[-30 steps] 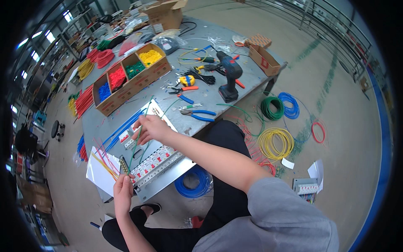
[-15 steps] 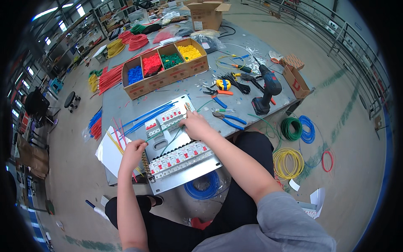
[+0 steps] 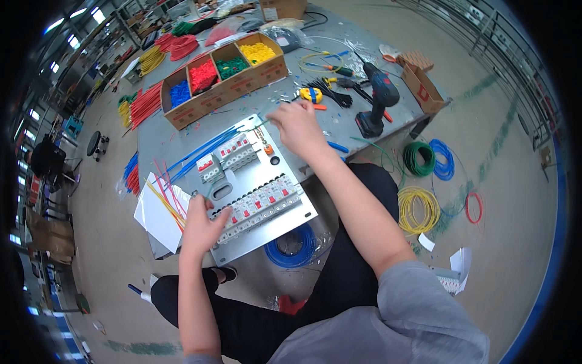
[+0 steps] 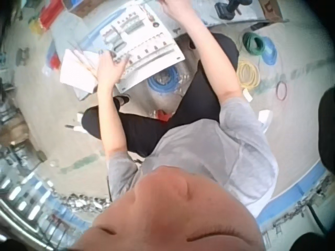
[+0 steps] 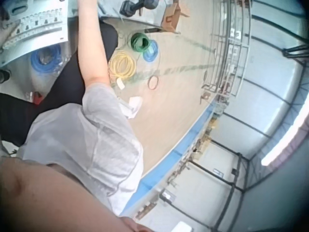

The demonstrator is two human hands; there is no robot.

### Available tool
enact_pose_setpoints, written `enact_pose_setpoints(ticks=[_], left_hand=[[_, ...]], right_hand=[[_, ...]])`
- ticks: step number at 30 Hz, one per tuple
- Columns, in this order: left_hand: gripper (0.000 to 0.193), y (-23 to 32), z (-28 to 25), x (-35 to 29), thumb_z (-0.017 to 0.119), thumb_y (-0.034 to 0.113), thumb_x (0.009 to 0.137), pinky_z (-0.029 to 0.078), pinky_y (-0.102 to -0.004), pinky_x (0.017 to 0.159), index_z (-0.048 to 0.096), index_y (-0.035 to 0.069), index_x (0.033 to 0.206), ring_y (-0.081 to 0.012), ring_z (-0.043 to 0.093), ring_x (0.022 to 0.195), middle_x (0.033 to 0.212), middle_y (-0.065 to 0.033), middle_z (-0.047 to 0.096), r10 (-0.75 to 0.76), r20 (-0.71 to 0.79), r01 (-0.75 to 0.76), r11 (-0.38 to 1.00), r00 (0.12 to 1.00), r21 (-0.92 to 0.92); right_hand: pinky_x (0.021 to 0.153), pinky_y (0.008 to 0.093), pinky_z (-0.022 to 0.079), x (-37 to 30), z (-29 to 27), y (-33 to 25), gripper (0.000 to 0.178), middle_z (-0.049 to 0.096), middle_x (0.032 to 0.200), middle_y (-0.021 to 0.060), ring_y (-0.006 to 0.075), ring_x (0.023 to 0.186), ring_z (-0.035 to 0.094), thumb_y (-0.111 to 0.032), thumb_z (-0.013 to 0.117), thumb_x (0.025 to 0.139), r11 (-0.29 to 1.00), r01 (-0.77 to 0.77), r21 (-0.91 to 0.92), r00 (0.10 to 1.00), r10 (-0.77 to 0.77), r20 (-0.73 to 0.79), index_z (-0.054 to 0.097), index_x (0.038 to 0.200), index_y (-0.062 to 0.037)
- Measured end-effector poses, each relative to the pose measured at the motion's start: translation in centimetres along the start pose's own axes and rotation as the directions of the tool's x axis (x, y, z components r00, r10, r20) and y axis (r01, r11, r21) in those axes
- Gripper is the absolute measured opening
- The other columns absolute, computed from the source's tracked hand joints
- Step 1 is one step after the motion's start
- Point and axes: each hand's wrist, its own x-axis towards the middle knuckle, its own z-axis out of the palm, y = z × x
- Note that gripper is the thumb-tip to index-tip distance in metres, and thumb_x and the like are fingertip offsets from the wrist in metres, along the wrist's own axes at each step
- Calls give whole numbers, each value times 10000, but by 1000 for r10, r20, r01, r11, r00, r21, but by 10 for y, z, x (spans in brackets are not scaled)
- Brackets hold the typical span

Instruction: The person sits on the floor and wires an electrical panel, stripping and inserting red and green wires into terminal blocks. They use pliers and a screwdriver to secure the connections and organize the wires.

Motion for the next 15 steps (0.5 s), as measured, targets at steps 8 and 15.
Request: enact_pose_setpoints(ticks=[8,15], left_hand=[[712,51,48,2,967,369,632,538,-459,805,536,-15,1050,-400,682,947,970,-214,687,96,217,-123,986,971,115],[716,71,65,15,970,358,597,546,-459,771,592,-10,1081,-392,692,871,911,-200,698,47,251,-98,975,967,198]], right_hand=[[733,399,506,-8,-59,35,192,649,930,152,342,831,642,-62,590,975,886,-125,446,886,302,-352,704,1119,-7],[598,282,400,-16,-95,88,207,573,738,13,83,654,463,-156,571,1045,733,-128,668,699,545,-464,708,1113,-16]])
